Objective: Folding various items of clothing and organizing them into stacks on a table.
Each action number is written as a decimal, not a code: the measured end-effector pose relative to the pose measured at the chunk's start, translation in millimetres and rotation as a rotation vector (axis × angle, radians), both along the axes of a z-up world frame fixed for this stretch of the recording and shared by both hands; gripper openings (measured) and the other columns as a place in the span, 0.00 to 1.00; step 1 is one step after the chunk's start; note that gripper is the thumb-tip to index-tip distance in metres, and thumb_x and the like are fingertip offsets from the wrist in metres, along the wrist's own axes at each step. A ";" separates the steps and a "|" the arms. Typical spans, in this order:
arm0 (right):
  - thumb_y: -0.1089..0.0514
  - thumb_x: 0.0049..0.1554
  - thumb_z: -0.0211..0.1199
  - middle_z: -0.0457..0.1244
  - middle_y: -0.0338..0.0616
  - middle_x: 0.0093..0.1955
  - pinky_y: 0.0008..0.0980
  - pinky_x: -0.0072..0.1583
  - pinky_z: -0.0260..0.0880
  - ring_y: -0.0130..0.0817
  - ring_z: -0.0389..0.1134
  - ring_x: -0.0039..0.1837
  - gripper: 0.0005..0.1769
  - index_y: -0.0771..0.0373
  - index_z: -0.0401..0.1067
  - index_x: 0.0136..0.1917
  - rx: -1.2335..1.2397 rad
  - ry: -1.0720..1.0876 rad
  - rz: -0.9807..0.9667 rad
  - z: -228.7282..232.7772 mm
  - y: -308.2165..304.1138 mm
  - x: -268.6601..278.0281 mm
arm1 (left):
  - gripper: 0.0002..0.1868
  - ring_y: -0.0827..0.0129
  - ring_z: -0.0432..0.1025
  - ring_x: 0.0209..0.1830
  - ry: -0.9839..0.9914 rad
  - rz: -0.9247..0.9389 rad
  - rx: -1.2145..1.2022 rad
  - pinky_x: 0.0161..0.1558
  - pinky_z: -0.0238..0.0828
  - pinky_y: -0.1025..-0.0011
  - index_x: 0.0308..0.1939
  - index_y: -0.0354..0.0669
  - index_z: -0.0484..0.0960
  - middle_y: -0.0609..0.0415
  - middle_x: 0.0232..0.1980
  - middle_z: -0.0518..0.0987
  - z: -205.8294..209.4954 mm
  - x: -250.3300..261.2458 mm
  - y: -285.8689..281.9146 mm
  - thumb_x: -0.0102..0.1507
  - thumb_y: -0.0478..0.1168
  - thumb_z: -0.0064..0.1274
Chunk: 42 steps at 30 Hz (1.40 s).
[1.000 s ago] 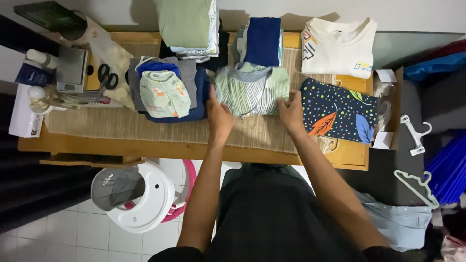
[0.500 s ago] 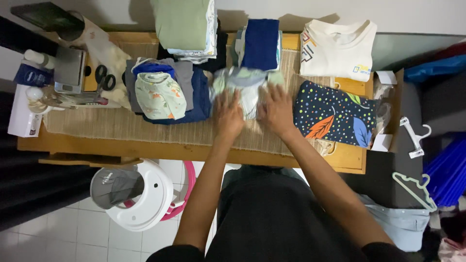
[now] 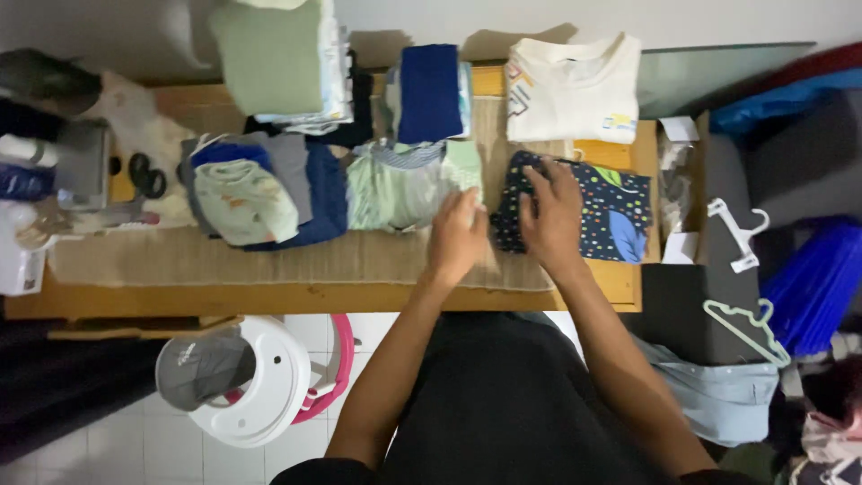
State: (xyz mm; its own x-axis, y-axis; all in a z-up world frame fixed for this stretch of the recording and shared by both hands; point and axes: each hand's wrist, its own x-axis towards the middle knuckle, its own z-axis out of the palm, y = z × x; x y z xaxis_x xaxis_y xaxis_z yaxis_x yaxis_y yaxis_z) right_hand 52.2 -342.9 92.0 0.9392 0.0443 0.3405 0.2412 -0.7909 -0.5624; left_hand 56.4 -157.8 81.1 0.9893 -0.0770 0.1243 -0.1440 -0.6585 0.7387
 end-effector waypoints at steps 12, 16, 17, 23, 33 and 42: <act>0.65 0.57 0.66 0.60 0.60 0.68 0.53 0.69 0.59 0.58 0.59 0.69 0.22 0.64 0.72 0.65 -0.013 0.050 -0.346 -6.0 -116.7 -77.2 | 0.27 0.36 0.74 0.45 0.337 -0.013 0.076 0.50 0.70 0.49 0.45 0.27 0.81 0.28 0.43 0.79 -54.8 10.9 -74.0 0.62 0.54 0.60; 0.62 0.61 0.63 0.68 0.47 0.52 0.39 0.58 0.67 0.41 0.67 0.54 0.11 0.61 0.76 0.57 0.344 0.332 -0.299 -6.0 -108.9 -88.2 | 0.23 0.45 0.79 0.33 0.371 0.032 -0.025 0.39 0.74 0.54 0.32 0.31 0.84 0.37 0.31 0.83 -63.6 17.5 -77.5 0.59 0.54 0.62; 0.58 0.64 0.61 0.71 0.41 0.46 0.31 0.52 0.70 0.33 0.70 0.48 0.09 0.61 0.78 0.55 0.591 0.590 -0.266 -3.5 -104.7 -90.1 | 0.23 0.47 0.80 0.30 0.387 0.055 -0.039 0.35 0.74 0.55 0.30 0.32 0.84 0.39 0.29 0.83 -63.9 17.5 -77.7 0.58 0.53 0.63; 0.49 0.64 0.57 0.68 0.55 0.61 0.39 0.65 0.71 0.43 0.70 0.63 0.25 0.65 0.67 0.69 1.514 1.310 0.319 -50.6 -103.0 -105.3 | 0.18 0.65 0.79 0.28 0.535 0.174 -0.214 0.32 0.75 0.65 0.35 0.32 0.84 0.46 0.31 0.85 -30.4 16.9 -98.9 0.56 0.47 0.66; 0.32 0.56 0.63 0.56 0.51 0.77 0.50 0.79 0.51 0.49 0.57 0.76 0.48 0.59 0.57 0.79 2.328 0.990 0.255 -64.2 -115.8 -82.7 | 0.15 0.73 0.79 0.35 0.675 0.096 -0.496 0.37 0.77 0.72 0.46 0.32 0.82 0.52 0.40 0.85 17.1 3.8 -116.3 0.59 0.37 0.61; 0.36 0.56 0.61 0.57 0.44 0.78 0.51 0.78 0.54 0.43 0.58 0.77 0.43 0.57 0.59 0.78 2.221 0.667 -0.031 -37.4 -138.4 -52.0 | 0.12 0.76 0.77 0.40 0.580 -0.033 -0.730 0.44 0.79 0.72 0.48 0.31 0.81 0.56 0.44 0.84 2.4 -0.7 -54.4 0.61 0.30 0.61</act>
